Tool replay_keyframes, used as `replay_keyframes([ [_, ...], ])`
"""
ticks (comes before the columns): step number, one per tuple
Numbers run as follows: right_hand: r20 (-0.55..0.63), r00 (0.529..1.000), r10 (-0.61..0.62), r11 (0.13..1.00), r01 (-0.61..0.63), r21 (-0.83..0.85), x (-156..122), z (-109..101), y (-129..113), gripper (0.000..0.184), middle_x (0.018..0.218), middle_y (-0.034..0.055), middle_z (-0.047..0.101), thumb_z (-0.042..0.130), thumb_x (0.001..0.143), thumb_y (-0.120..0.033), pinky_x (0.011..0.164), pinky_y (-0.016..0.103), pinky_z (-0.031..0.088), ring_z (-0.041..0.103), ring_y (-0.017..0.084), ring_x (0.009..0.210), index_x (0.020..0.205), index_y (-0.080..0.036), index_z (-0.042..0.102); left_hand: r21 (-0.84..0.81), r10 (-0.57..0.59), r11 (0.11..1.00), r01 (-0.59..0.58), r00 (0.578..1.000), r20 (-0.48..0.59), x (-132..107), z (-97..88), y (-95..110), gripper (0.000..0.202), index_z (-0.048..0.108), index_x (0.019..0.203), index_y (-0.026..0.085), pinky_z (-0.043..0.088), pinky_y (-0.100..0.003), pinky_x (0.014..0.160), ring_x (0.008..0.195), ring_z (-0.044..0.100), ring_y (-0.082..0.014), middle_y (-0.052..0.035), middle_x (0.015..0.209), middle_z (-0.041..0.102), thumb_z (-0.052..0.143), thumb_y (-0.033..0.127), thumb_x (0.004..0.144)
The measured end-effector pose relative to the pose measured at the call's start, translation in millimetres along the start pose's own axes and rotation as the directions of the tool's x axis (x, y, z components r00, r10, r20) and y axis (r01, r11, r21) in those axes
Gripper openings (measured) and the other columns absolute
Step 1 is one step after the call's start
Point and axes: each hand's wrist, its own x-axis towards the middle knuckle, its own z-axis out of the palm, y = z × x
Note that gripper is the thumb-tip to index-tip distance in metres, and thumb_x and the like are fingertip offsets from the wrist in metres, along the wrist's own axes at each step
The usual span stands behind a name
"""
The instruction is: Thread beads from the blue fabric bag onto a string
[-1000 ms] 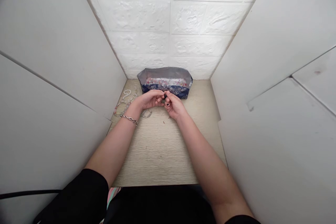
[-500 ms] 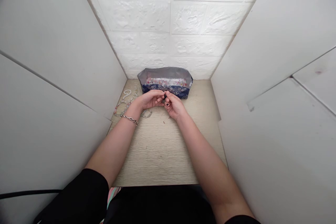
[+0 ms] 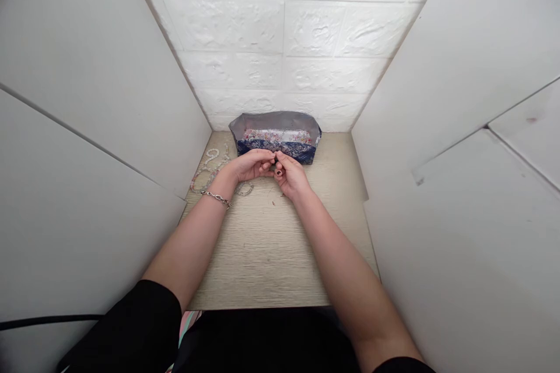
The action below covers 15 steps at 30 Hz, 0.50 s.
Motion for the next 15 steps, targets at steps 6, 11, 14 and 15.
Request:
replay_keyframes([
  [6,-0.006,1.0,-0.008,1.0,0.008,-0.005,-0.4,0.7,-0.1,0.015,0.045,-0.0076,0.043,0.061,0.068,-0.023,0.031,0.008,0.025,0.034,-0.001,0.034,0.073,-0.013,0.05,-0.009,-0.002,1.0,0.002,1.0,-0.003,1.1,-1.4,-0.2,0.014,0.051,0.06,0.012,0.047,-0.026,0.065,0.047,0.046,-0.0048,0.0046,0.045,0.044,0.053,0.017,0.073],
  [11,-0.013,1.0,-0.014,1.0,0.013,-0.013,-0.6,0.8,0.6,0.015,0.045,-0.0075,0.043,0.061,0.068,-0.023,0.031,0.008,0.025,0.034,-0.001,0.034,0.072,-0.013,0.051,0.002,0.003,1.0,-0.003,1.0,-0.001,1.8,-2.0,-0.9,0.014,0.05,0.06,0.012,0.047,-0.026,0.065,0.047,0.047,-0.0052,0.0044,0.045,0.044,0.053,0.017,0.072],
  [14,-0.023,0.999,-0.023,0.999,0.022,-0.033,-1.1,1.2,1.1,0.016,0.046,-0.0074,0.043,0.062,0.066,-0.023,0.031,0.009,0.025,0.034,-0.001,0.035,0.072,-0.013,0.051,-0.005,0.001,1.0,-0.001,1.0,-0.009,2.0,-1.8,-1.3,0.013,0.05,0.06,0.012,0.047,-0.028,0.066,0.049,0.049,-0.0063,0.0044,0.045,0.044,0.053,0.016,0.072],
  [15,-0.028,0.999,-0.031,0.999,0.03,-0.042,-1.2,1.5,1.3,0.016,0.046,-0.0074,0.043,0.062,0.066,-0.024,0.031,0.009,0.025,0.034,-0.001,0.035,0.072,-0.013,0.051,-0.008,0.0,1.0,0.0,1.0,-0.012,2.1,-1.7,-1.3,0.012,0.05,0.061,0.012,0.047,-0.028,0.067,0.05,0.05,-0.0066,0.0044,0.045,0.044,0.053,0.016,0.072],
])
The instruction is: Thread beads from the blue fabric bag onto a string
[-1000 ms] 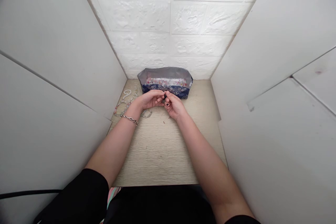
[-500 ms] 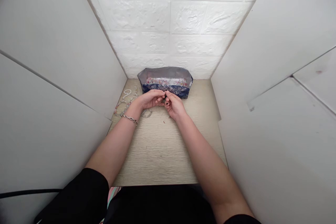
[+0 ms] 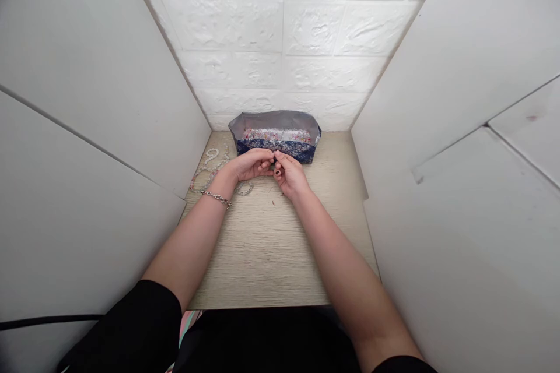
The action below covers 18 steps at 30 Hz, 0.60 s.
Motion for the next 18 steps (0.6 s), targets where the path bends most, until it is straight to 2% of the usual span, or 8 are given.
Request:
replay_keyframes([
  [12,-0.033,0.993,-0.114,0.988,0.11,-0.104,-0.5,2.7,5.0,0.019,0.045,-0.0054,0.044,0.064,0.064,-0.028,0.031,0.011,0.026,0.035,0.001,0.036,0.066,-0.013,0.053,0.012,0.03,0.999,-0.031,0.996,0.085,-2.6,0.6,1.1,0.016,0.052,0.059,0.01,0.044,-0.032,0.074,0.056,0.054,-0.0105,0.0024,0.045,0.046,0.056,0.021,0.071],
  [18,-0.039,0.986,-0.16,0.978,0.152,-0.145,-1.0,4.0,5.5,0.02,0.046,-0.0037,0.047,0.065,0.063,-0.03,0.032,0.012,0.026,0.039,0.002,0.037,0.065,-0.013,0.055,0.03,0.032,0.999,-0.034,0.996,0.081,-0.5,-3.1,-0.4,0.016,0.056,0.063,0.009,0.042,-0.025,0.063,0.049,0.049,-0.0066,0.0006,0.047,0.05,0.058,0.023,0.071],
])
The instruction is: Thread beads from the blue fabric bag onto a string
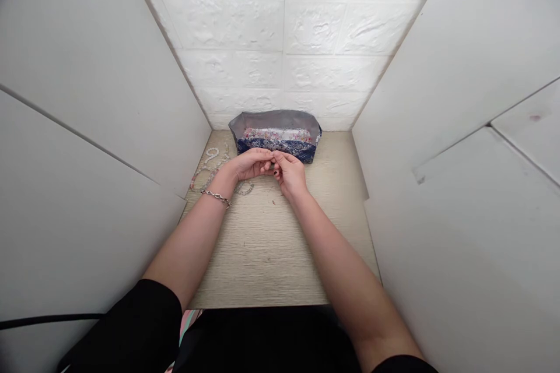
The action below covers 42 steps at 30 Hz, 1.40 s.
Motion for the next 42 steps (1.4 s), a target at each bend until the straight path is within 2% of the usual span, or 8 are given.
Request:
replay_keyframes([
  [6,-0.051,0.997,-0.054,0.997,0.05,-0.065,1.7,-1.8,1.4,0.022,0.047,-0.004,0.05,0.066,0.06,-0.031,0.032,0.013,0.026,0.038,0.002,0.037,0.072,-0.014,0.06,0.007,0.008,1.0,-0.008,1.0,-0.004,1.5,-2.1,-1.3,0.014,0.057,0.067,0.007,0.042,-0.022,0.059,0.053,0.053,-0.0067,-0.0027,0.055,0.056,0.058,0.021,0.071],
  [13,-0.036,0.994,-0.104,0.986,0.098,-0.131,0.7,-1.8,0.3,0.028,0.043,-0.0066,0.044,0.063,0.062,-0.036,0.029,0.015,0.022,0.032,0.002,0.033,0.08,-0.015,0.061,-0.038,0.014,0.999,-0.016,0.999,-0.048,2.4,-1.6,-0.4,0.014,0.057,0.07,0.007,0.041,-0.019,0.056,0.05,0.052,-0.0052,-0.0028,0.056,0.058,0.06,0.021,0.071],
  [20,-0.022,1.0,-0.006,0.999,0.007,0.041,1.5,3.4,-2.1,0.017,0.04,-0.0088,0.035,0.06,0.065,-0.027,0.03,0.013,0.015,0.023,0.0,0.031,0.074,-0.013,0.055,-0.052,-0.008,0.999,0.004,0.998,-0.069,4.1,-3.1,-0.7,0.015,0.057,0.071,0.007,0.041,-0.018,0.054,0.05,0.05,-0.0042,-0.0012,0.055,0.056,0.061,0.022,0.07],
  [26,-0.037,0.999,0.022,1.0,-0.021,0.019,3.8,1.6,-1.4,0.016,0.039,-0.0079,0.035,0.055,0.07,-0.024,0.029,0.014,0.013,0.022,0.0,0.029,0.062,-0.013,0.046,-0.011,-0.051,0.999,0.05,0.995,-0.087,2.3,0.2,0.9,0.013,0.058,0.072,0.007,0.042,-0.019,0.056,0.052,0.051,-0.0046,-0.0029,0.059,0.058,0.058,0.019,0.073],
  [33,-0.076,0.996,-0.038,0.998,0.033,-0.059,2.5,2.0,0.7,0.027,0.037,-0.0087,0.03,0.054,0.074,-0.033,0.029,0.015,0.013,0.019,0.001,0.029,0.059,-0.015,0.041,-0.049,-0.047,0.998,0.043,0.996,-0.08,3.4,-1.0,-0.3,0.018,0.057,0.072,0.009,0.042,-0.02,0.054,0.049,0.051,-0.0055,-0.002,0.055,0.056,0.053,0.026,0.076],
  [37,-0.046,0.998,-0.041,0.997,0.037,-0.07,3.0,1.9,1.0,0.028,0.038,-0.0095,0.028,0.054,0.073,-0.038,0.029,0.015,0.012,0.017,0.001,0.03,0.062,-0.015,0.042,-0.03,-0.042,0.999,0.04,0.997,-0.065,2.2,0.2,0.1,0.017,0.055,0.072,0.01,0.041,-0.021,0.053,0.043,0.046,-0.0045,0.0014,0.049,0.052,0.054,0.028,0.075],
  [42,-0.051,0.995,-0.089,0.989,0.082,-0.123,0.2,4.1,0.8,0.027,0.04,-0.0084,0.036,0.057,0.069,-0.042,0.029,0.016,0.012,0.019,0.001,0.029,0.068,-0.016,0.048,0.052,-0.094,0.994,0.101,0.988,-0.12,-0.7,6.1,5.2,0.021,0.055,0.078,0.014,0.035,-0.02,0.045,0.038,0.04,-0.0049,0.0037,0.044,0.047,0.053,0.035,0.074],
])
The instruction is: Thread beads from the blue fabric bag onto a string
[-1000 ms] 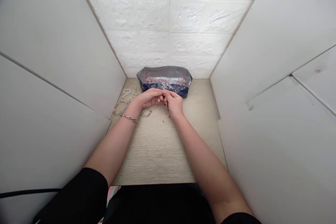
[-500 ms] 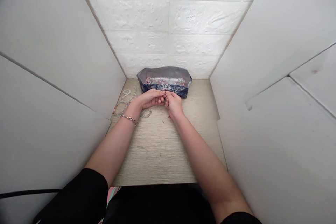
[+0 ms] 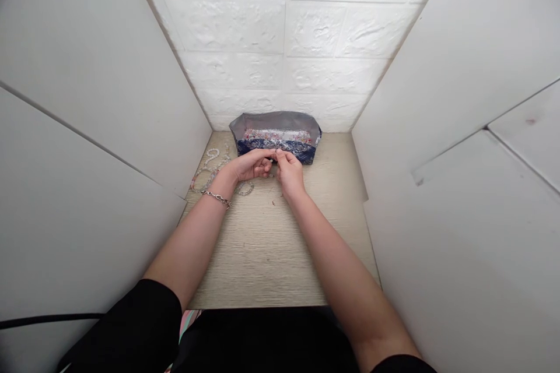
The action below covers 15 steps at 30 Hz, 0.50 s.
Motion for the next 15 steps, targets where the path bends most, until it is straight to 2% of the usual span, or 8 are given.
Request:
replay_keyframes([
  [3,-0.018,0.999,-0.04,0.999,0.04,-0.02,-2,1,0,0.026,0.038,-0.0084,0.035,0.057,0.068,-0.04,0.03,0.016,0.012,0.02,0.002,0.03,0.068,-0.015,0.05,0.038,-0.035,0.999,0.034,0.999,0.023,-2,1.8,3,0.025,0.055,0.079,0.014,0.032,-0.02,0.043,0.037,0.039,-0.0043,0.0019,0.046,0.049,0.05,0.038,0.075],
  [6,0.021,0.999,-0.042,0.999,0.041,0.018,-2,0,-1,0.026,0.042,-0.0062,0.041,0.057,0.069,-0.039,0.031,0.016,0.014,0.024,0.002,0.032,0.064,-0.015,0.049,0.034,-0.009,0.999,0.007,0.999,0.044,-2,0.7,2,0.02,0.054,0.073,0.012,0.031,-0.019,0.043,0.04,0.04,-0.0031,-0.0002,0.054,0.053,0.054,0.032,0.073],
  [10,0.069,0.993,0.091,0.987,-0.099,0.124,1,-3,-7,0.02,0.045,-0.0045,0.044,0.054,0.072,-0.031,0.034,0.015,0.02,0.033,0.003,0.036,0.064,-0.013,0.049,0.012,0.065,0.998,-0.066,0.994,0.087,0,-4.0,-2,0.014,0.055,0.075,0.011,0.034,-0.017,0.046,0.048,0.046,-0.0031,-0.0006,0.064,0.055,0.058,0.023,0.07],
  [15,0.059,0.96,0.274,0.9,-0.277,0.336,2,-2,-13,0.011,0.05,-0.001,0.045,0.037,0.069,-0.009,0.039,0.014,0.033,0.044,0.005,0.044,0.063,-0.012,0.046,-0.045,0.095,0.995,-0.09,0.988,0.125,0,-6.0,-3,0.01,0.055,0.072,0.01,0.036,-0.016,0.048,0.053,0.049,-0.0032,-0.0008,0.064,0.055,0.059,0.018,0.069],
])
